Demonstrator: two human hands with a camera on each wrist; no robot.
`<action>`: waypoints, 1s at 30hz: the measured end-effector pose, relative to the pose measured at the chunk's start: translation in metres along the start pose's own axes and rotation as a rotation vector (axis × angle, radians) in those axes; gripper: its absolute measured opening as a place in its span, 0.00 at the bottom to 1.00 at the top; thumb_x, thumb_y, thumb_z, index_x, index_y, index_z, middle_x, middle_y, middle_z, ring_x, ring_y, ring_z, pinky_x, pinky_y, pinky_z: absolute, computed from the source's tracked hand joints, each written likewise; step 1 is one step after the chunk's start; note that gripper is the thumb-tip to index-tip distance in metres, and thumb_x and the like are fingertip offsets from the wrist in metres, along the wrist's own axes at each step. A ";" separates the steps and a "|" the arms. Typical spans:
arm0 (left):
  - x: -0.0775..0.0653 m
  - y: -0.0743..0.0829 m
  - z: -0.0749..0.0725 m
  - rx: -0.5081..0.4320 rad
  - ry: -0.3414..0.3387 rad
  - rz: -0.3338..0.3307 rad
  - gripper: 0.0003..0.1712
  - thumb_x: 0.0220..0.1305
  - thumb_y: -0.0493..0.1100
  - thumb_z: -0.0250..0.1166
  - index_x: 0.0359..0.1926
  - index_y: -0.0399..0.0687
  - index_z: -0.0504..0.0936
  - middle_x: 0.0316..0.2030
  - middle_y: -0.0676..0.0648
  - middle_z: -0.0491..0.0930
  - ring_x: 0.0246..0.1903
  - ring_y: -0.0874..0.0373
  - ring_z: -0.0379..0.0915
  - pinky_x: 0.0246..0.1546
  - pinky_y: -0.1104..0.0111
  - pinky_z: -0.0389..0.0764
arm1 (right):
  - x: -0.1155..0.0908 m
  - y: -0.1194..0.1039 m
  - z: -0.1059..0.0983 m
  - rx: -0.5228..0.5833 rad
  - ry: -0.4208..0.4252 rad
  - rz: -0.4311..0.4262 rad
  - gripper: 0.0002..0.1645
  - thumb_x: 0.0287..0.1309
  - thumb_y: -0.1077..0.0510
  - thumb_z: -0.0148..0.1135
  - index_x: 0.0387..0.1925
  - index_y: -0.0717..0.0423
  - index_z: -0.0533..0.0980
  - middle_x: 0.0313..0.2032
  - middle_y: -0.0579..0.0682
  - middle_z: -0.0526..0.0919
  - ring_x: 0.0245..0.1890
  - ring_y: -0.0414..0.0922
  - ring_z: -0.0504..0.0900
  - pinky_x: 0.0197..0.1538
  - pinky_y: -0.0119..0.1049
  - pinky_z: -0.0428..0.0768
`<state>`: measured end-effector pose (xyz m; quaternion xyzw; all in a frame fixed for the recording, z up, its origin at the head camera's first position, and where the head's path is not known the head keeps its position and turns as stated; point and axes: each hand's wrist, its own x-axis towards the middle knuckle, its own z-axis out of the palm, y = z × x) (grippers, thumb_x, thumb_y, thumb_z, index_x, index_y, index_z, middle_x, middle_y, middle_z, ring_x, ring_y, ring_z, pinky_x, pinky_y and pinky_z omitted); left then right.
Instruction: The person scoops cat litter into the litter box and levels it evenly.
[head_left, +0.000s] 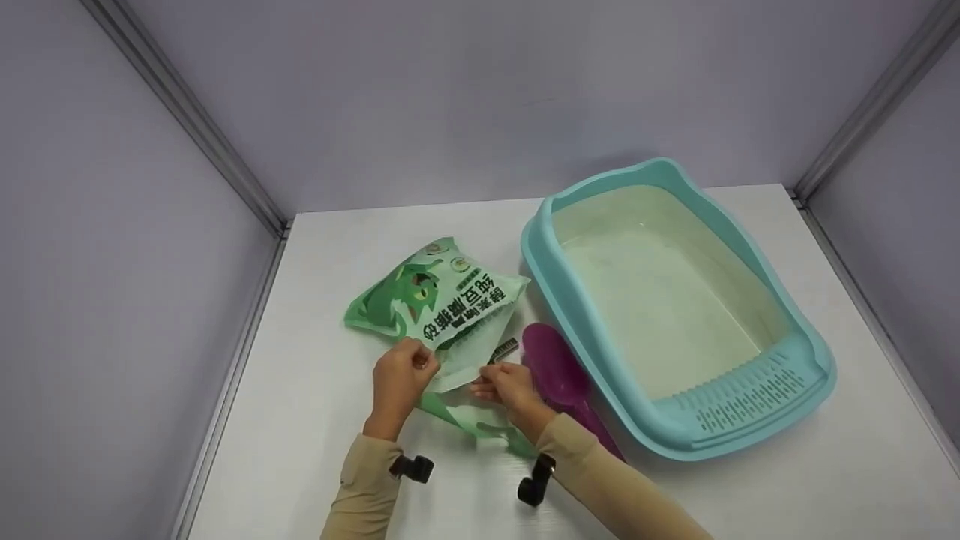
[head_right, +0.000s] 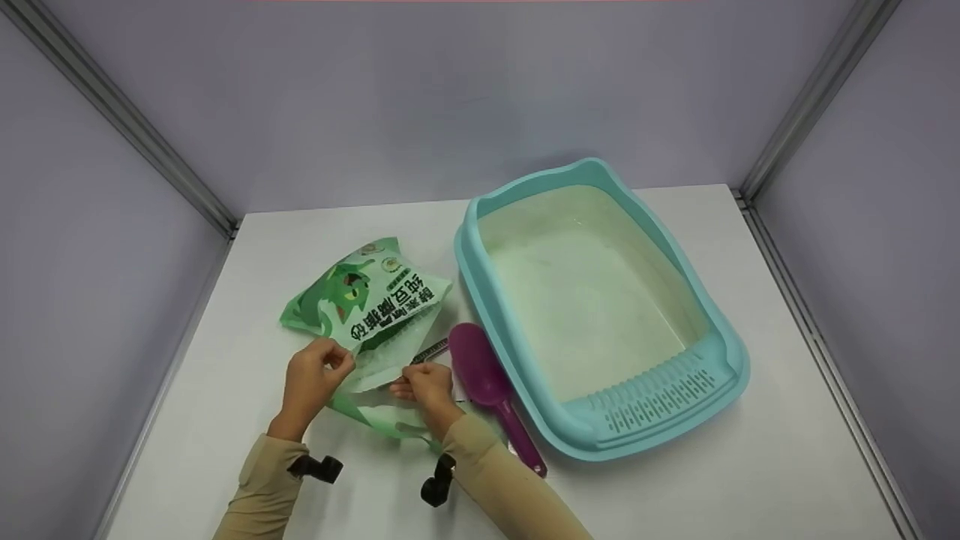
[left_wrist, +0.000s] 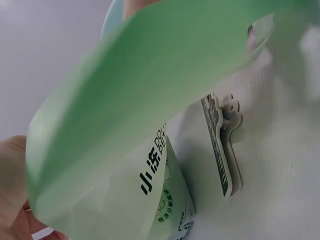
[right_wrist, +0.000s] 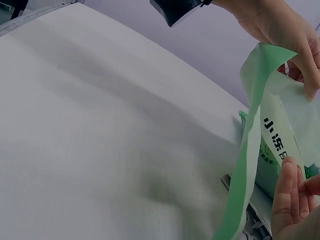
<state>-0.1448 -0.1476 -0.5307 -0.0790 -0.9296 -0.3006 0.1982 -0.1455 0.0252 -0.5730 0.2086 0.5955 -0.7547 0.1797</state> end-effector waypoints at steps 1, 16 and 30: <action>0.000 0.000 0.000 -0.003 0.012 0.005 0.09 0.54 0.35 0.65 0.20 0.47 0.77 0.20 0.49 0.78 0.22 0.59 0.76 0.26 0.67 0.77 | 0.000 0.000 -0.001 -0.008 -0.003 -0.002 0.12 0.60 0.65 0.54 0.41 0.71 0.76 0.20 0.47 0.83 0.21 0.36 0.84 0.30 0.27 0.84; 0.006 0.003 0.002 -0.085 0.205 0.106 0.10 0.50 0.31 0.65 0.18 0.45 0.75 0.18 0.47 0.75 0.19 0.58 0.73 0.21 0.70 0.73 | -0.007 0.000 -0.010 -0.035 0.016 0.005 0.12 0.60 0.66 0.49 0.35 0.73 0.76 0.16 0.47 0.82 0.15 0.36 0.81 0.24 0.27 0.81; 0.011 0.006 0.003 -0.178 0.271 0.138 0.11 0.49 0.28 0.63 0.18 0.43 0.73 0.17 0.45 0.72 0.18 0.57 0.70 0.21 0.69 0.71 | -0.007 0.004 -0.016 -0.064 0.057 0.025 0.15 0.60 0.65 0.49 0.38 0.75 0.76 0.17 0.48 0.82 0.15 0.36 0.81 0.23 0.28 0.82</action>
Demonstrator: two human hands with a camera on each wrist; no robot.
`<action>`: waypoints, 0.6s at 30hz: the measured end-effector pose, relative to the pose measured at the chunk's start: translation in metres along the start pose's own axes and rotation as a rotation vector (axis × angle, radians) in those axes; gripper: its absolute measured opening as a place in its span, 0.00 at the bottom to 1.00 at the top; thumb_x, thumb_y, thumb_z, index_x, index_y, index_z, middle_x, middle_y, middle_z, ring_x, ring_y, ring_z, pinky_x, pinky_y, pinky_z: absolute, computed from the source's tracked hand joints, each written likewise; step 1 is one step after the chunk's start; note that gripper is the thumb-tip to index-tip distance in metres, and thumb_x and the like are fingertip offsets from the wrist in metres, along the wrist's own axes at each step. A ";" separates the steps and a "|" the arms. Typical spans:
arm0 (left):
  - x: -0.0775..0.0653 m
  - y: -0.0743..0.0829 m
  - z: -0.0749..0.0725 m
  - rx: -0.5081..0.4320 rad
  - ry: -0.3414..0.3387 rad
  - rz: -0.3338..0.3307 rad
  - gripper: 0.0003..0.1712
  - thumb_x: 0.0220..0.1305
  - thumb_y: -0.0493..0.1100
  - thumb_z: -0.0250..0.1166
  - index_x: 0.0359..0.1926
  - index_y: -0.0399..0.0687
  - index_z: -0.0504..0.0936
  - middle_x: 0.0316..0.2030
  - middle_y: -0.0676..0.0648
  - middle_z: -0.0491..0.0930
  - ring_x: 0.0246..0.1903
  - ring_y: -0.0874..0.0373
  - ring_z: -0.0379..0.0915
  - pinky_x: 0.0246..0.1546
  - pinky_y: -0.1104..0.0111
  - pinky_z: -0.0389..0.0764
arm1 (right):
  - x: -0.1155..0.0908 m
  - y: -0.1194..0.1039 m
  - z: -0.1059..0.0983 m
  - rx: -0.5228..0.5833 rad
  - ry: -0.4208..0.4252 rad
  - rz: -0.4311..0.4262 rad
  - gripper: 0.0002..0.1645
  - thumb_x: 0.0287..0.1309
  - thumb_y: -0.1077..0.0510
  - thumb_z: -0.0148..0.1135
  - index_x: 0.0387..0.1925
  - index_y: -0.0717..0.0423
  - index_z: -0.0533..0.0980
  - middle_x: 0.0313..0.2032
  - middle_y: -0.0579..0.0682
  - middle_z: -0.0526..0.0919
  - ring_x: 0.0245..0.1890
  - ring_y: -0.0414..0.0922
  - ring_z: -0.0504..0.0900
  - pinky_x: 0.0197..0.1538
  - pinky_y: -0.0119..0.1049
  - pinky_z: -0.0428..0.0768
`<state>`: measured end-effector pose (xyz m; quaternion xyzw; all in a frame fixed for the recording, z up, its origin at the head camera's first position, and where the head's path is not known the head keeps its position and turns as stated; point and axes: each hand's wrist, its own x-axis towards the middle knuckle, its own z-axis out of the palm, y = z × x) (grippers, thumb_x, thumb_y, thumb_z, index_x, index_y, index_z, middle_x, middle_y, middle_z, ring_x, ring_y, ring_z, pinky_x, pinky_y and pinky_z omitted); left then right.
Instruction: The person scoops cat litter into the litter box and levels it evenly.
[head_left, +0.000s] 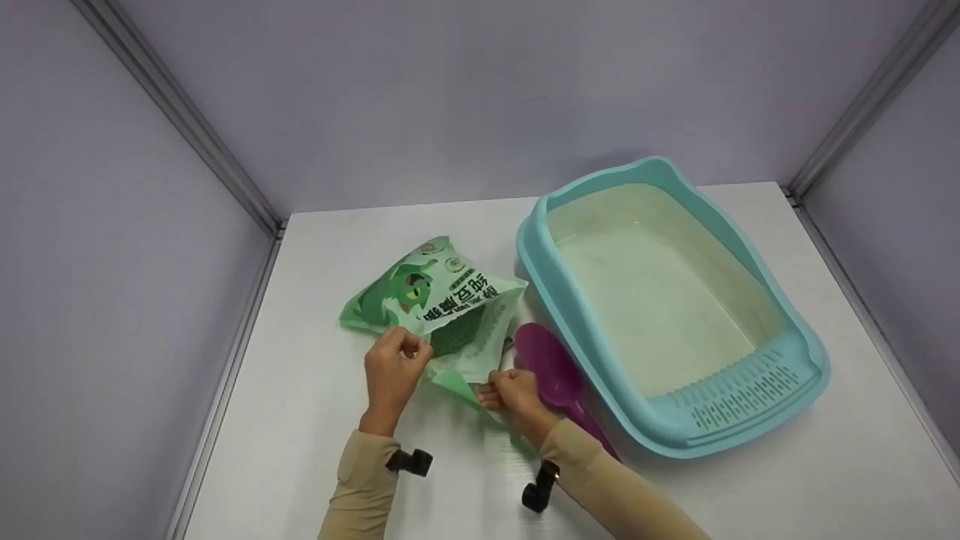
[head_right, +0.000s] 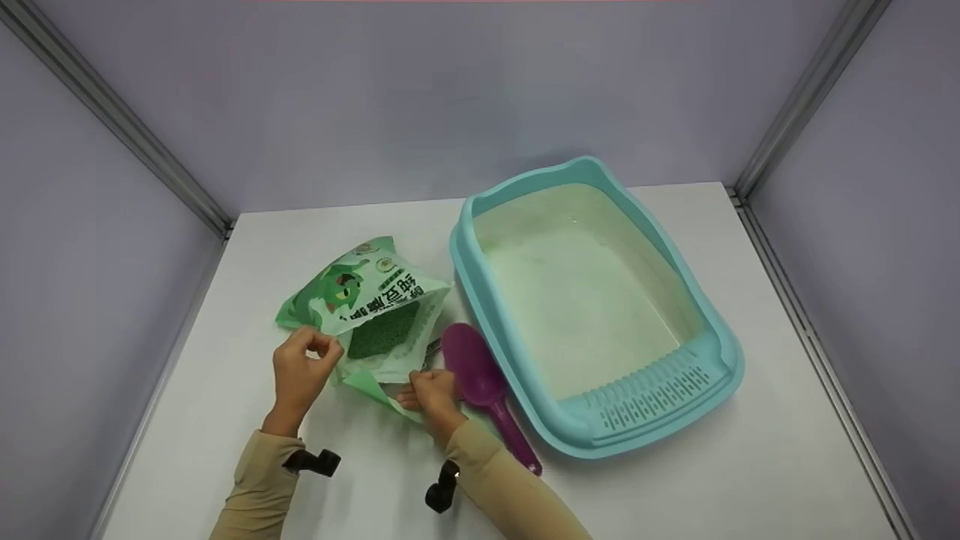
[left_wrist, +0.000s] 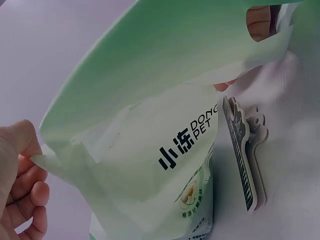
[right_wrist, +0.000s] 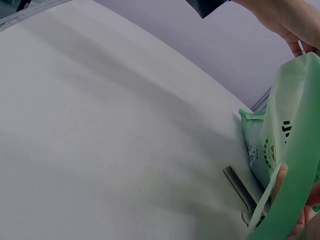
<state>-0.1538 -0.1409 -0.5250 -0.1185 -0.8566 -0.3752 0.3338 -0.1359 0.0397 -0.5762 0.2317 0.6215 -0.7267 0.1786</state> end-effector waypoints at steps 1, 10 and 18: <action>0.000 0.000 0.000 0.002 -0.003 0.002 0.11 0.49 0.28 0.63 0.18 0.43 0.73 0.17 0.45 0.72 0.19 0.57 0.69 0.22 0.69 0.71 | 0.000 0.000 0.000 -0.006 0.001 0.000 0.15 0.61 0.64 0.49 0.38 0.75 0.77 0.17 0.48 0.82 0.15 0.36 0.81 0.24 0.28 0.82; 0.000 0.006 0.000 -0.016 -0.025 0.100 0.12 0.49 0.28 0.64 0.19 0.43 0.71 0.17 0.46 0.70 0.19 0.57 0.67 0.22 0.70 0.69 | 0.002 0.001 -0.005 0.017 -0.014 -0.016 0.14 0.60 0.66 0.50 0.35 0.76 0.77 0.18 0.50 0.82 0.14 0.36 0.79 0.21 0.26 0.78; 0.000 0.007 -0.001 0.011 -0.066 0.080 0.12 0.49 0.29 0.65 0.19 0.45 0.71 0.18 0.47 0.71 0.19 0.58 0.69 0.21 0.70 0.70 | 0.004 0.002 -0.008 0.030 -0.056 -0.003 0.17 0.60 0.65 0.49 0.41 0.78 0.75 0.18 0.49 0.84 0.15 0.36 0.81 0.22 0.28 0.81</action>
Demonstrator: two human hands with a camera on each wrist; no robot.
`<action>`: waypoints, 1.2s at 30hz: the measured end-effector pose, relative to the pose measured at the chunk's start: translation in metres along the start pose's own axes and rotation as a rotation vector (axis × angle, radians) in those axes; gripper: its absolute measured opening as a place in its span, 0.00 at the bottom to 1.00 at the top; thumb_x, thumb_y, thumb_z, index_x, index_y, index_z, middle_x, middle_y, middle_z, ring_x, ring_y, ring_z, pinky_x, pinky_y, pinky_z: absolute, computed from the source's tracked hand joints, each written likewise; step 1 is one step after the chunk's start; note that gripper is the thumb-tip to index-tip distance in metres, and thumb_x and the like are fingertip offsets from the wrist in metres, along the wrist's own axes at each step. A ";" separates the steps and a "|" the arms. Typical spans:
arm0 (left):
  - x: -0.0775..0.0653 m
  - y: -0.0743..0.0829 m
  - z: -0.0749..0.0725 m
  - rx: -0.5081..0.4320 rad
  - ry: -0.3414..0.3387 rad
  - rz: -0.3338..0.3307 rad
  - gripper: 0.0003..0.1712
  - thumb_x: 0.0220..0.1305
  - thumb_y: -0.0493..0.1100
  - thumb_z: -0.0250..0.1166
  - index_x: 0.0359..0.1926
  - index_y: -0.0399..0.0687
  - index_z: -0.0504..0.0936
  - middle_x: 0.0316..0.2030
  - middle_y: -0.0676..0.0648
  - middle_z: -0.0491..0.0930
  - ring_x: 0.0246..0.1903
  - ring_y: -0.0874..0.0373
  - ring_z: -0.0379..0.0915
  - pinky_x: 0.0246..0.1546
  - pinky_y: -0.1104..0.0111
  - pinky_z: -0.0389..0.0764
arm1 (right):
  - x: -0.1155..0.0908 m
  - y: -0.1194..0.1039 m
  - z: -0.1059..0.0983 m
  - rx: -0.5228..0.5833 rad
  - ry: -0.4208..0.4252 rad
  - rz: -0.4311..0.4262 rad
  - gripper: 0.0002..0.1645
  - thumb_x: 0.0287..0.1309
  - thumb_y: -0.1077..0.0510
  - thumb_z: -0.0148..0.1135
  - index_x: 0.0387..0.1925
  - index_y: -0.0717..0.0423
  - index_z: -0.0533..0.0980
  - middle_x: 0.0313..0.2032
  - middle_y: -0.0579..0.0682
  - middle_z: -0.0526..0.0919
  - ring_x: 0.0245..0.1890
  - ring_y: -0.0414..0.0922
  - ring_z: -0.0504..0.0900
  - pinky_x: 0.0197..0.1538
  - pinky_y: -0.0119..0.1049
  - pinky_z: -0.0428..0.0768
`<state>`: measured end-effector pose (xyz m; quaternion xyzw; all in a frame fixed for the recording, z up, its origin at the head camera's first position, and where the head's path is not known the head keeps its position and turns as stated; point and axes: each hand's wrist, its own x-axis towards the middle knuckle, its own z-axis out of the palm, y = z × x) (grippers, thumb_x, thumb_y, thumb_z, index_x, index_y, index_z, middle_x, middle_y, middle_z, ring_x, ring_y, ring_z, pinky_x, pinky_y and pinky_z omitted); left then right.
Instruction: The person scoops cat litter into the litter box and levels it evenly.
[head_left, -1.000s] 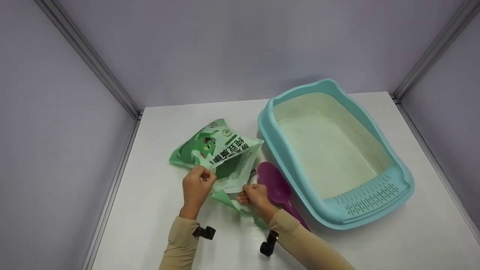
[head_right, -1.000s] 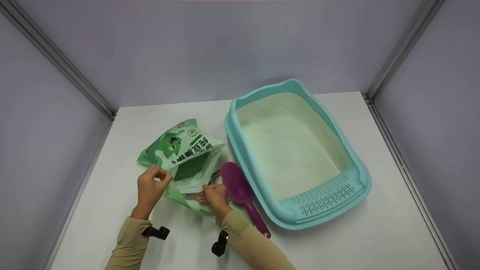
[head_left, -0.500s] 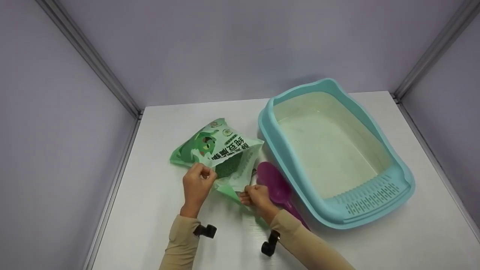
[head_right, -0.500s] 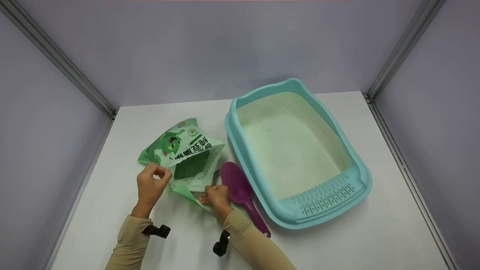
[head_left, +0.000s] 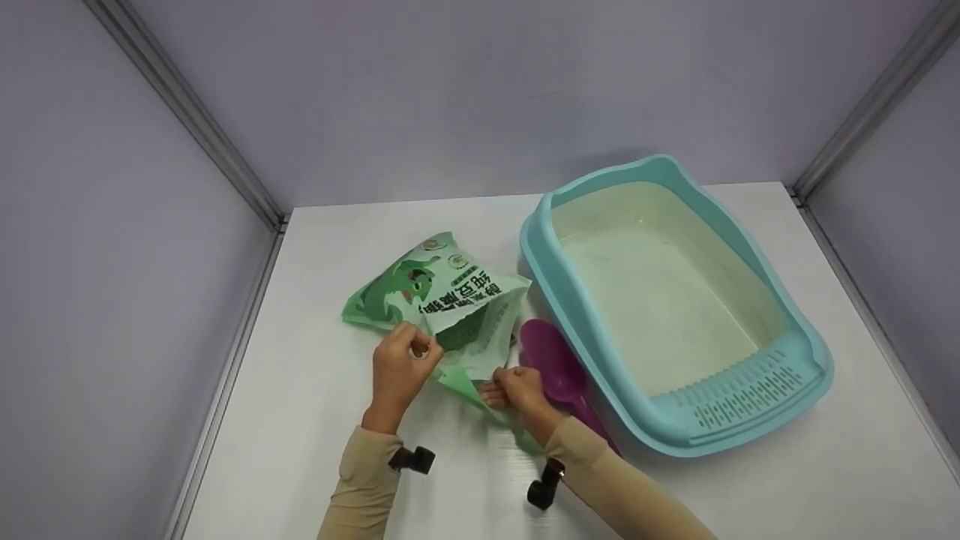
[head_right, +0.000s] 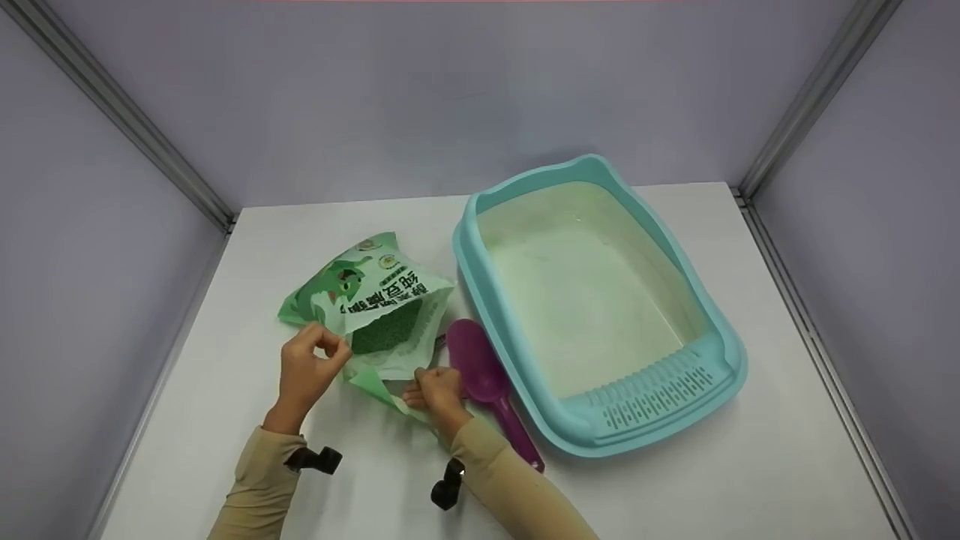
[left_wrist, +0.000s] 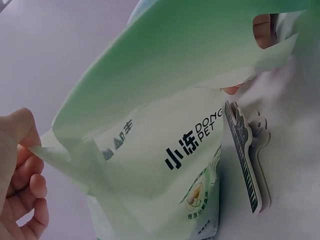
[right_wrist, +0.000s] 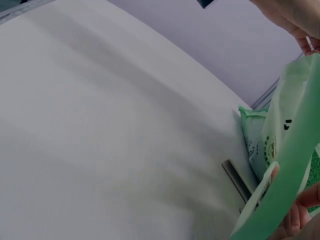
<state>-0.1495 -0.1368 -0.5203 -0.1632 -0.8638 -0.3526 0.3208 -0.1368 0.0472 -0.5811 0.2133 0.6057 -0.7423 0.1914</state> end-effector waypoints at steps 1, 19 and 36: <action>0.000 0.001 -0.001 0.007 -0.019 -0.017 0.12 0.49 0.30 0.65 0.19 0.45 0.71 0.18 0.47 0.72 0.19 0.58 0.69 0.22 0.70 0.71 | 0.000 0.000 0.001 0.001 0.005 0.003 0.16 0.60 0.65 0.49 0.40 0.77 0.75 0.18 0.49 0.84 0.15 0.36 0.81 0.22 0.28 0.81; 0.029 0.012 0.006 0.253 -0.187 0.099 0.04 0.49 0.34 0.68 0.26 0.47 0.84 0.27 0.49 0.82 0.32 0.54 0.78 0.34 0.61 0.80 | -0.006 -0.008 0.001 -0.025 0.020 0.033 0.14 0.57 0.67 0.48 0.37 0.75 0.74 0.16 0.50 0.82 0.14 0.37 0.81 0.22 0.29 0.82; 0.028 0.008 0.006 0.173 -0.047 0.126 0.07 0.52 0.33 0.69 0.24 0.45 0.80 0.22 0.48 0.75 0.23 0.58 0.72 0.27 0.64 0.75 | 0.001 0.005 -0.001 -0.005 0.034 0.028 0.11 0.59 0.66 0.49 0.36 0.71 0.74 0.17 0.48 0.81 0.13 0.35 0.79 0.21 0.26 0.79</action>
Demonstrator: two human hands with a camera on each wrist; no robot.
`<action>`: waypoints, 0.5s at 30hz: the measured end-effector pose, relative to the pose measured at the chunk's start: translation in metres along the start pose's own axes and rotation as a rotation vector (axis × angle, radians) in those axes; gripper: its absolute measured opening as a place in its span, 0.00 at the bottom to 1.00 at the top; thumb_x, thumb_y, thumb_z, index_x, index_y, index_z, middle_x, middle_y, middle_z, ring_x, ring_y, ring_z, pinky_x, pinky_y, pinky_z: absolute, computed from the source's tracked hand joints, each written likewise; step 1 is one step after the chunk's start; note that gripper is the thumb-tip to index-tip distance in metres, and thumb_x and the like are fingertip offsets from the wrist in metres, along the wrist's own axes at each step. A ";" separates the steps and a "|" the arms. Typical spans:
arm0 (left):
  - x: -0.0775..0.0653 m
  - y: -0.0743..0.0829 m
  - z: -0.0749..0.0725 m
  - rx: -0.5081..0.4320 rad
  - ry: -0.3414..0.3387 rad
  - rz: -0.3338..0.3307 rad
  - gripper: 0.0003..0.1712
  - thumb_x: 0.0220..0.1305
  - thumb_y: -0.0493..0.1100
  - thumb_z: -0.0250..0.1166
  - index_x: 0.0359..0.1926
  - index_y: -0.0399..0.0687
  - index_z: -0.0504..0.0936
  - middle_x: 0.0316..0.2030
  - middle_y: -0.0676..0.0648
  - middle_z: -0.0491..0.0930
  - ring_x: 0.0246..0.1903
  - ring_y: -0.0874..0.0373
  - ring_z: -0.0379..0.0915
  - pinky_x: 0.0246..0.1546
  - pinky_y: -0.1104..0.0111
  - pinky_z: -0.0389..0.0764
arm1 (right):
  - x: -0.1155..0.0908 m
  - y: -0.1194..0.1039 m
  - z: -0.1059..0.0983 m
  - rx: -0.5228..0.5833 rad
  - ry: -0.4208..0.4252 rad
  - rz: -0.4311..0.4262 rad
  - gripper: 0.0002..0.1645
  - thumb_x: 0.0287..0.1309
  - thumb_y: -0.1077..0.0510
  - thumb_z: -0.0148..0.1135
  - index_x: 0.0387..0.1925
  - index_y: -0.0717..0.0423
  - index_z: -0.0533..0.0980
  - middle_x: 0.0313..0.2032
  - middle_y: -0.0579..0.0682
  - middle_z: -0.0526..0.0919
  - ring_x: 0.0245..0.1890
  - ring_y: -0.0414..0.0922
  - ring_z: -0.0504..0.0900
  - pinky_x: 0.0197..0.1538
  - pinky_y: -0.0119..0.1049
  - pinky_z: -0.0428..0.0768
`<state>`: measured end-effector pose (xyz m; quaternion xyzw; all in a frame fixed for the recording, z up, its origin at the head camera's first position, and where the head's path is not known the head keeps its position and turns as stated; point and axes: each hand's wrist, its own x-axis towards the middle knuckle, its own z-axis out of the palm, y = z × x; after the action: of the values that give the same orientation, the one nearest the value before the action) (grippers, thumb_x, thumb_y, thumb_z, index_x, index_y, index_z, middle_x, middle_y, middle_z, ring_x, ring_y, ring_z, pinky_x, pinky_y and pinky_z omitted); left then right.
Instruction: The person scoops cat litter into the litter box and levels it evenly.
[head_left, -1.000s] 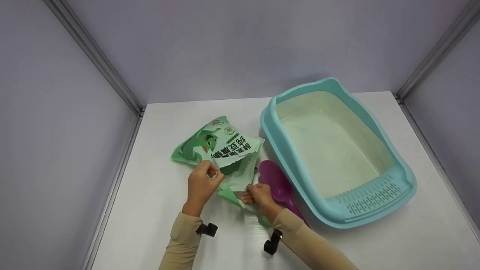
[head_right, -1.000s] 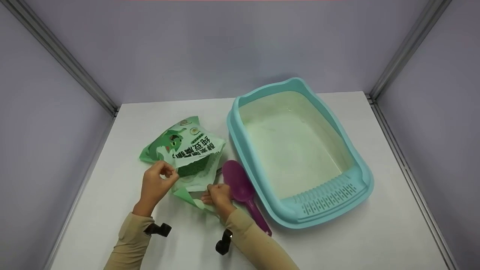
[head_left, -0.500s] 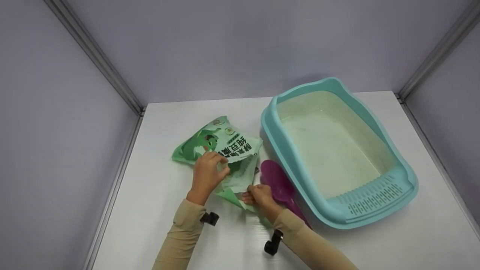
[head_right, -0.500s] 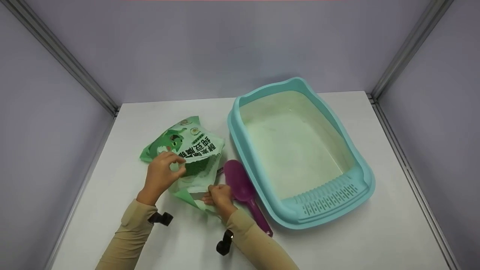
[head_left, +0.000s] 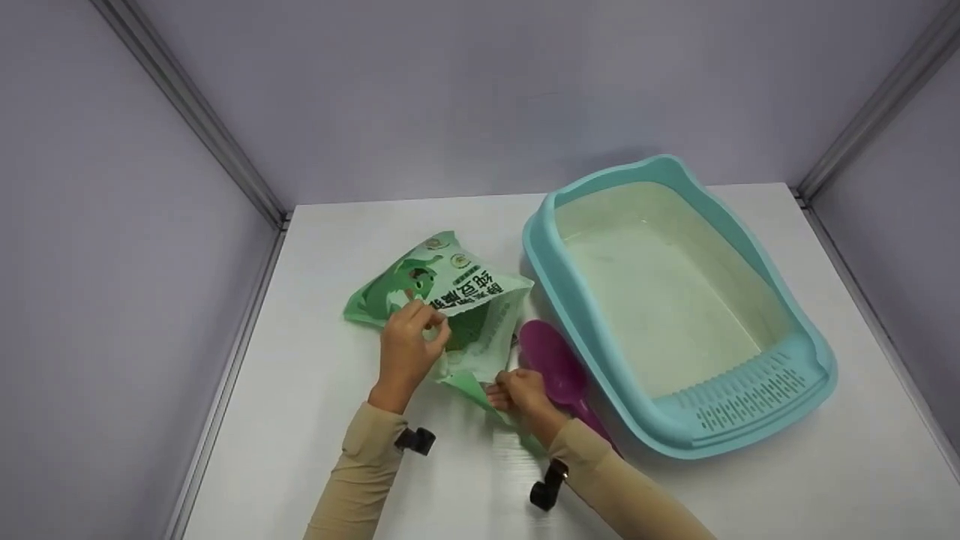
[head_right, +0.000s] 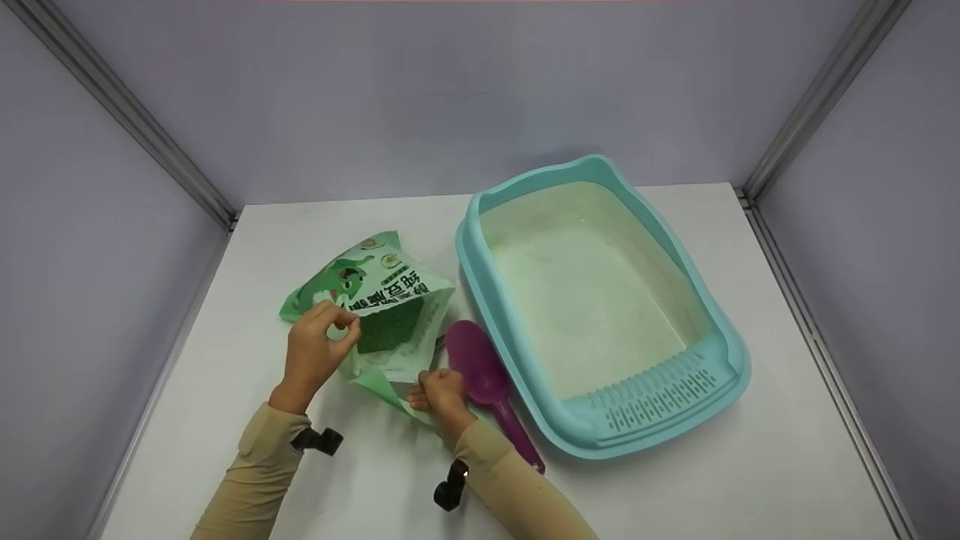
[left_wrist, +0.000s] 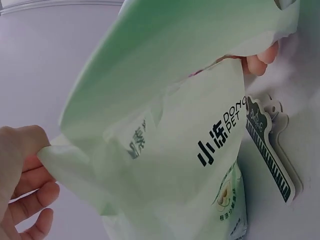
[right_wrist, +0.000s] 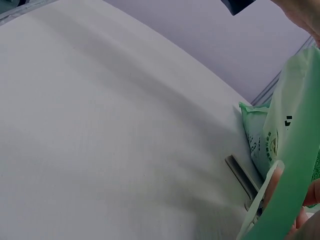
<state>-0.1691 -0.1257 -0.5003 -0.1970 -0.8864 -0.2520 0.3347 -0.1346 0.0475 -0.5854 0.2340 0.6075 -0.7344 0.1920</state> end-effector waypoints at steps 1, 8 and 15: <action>0.000 0.000 0.000 -0.011 0.002 -0.003 0.07 0.53 0.32 0.69 0.24 0.44 0.80 0.22 0.47 0.75 0.22 0.58 0.72 0.27 0.64 0.75 | 0.000 0.000 0.000 0.000 -0.002 -0.003 0.10 0.59 0.66 0.49 0.36 0.71 0.74 0.17 0.48 0.81 0.13 0.35 0.78 0.21 0.26 0.79; -0.004 -0.002 0.000 -0.077 -0.006 -0.044 0.05 0.55 0.32 0.67 0.26 0.44 0.79 0.23 0.47 0.75 0.24 0.56 0.74 0.27 0.65 0.77 | -0.005 -0.002 -0.003 -0.013 -0.012 -0.017 0.08 0.59 0.66 0.52 0.35 0.70 0.74 0.17 0.49 0.81 0.14 0.36 0.79 0.22 0.27 0.80; -0.005 -0.003 0.001 -0.099 -0.035 -0.076 0.05 0.56 0.33 0.66 0.26 0.45 0.79 0.23 0.46 0.76 0.24 0.56 0.75 0.27 0.64 0.78 | -0.009 -0.005 -0.008 -0.107 0.004 -0.119 0.07 0.61 0.65 0.54 0.29 0.66 0.73 0.20 0.51 0.83 0.16 0.36 0.81 0.24 0.29 0.83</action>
<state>-0.1675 -0.1280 -0.5057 -0.1838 -0.8854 -0.3046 0.2993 -0.1292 0.0568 -0.5771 0.1883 0.6592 -0.7104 0.1589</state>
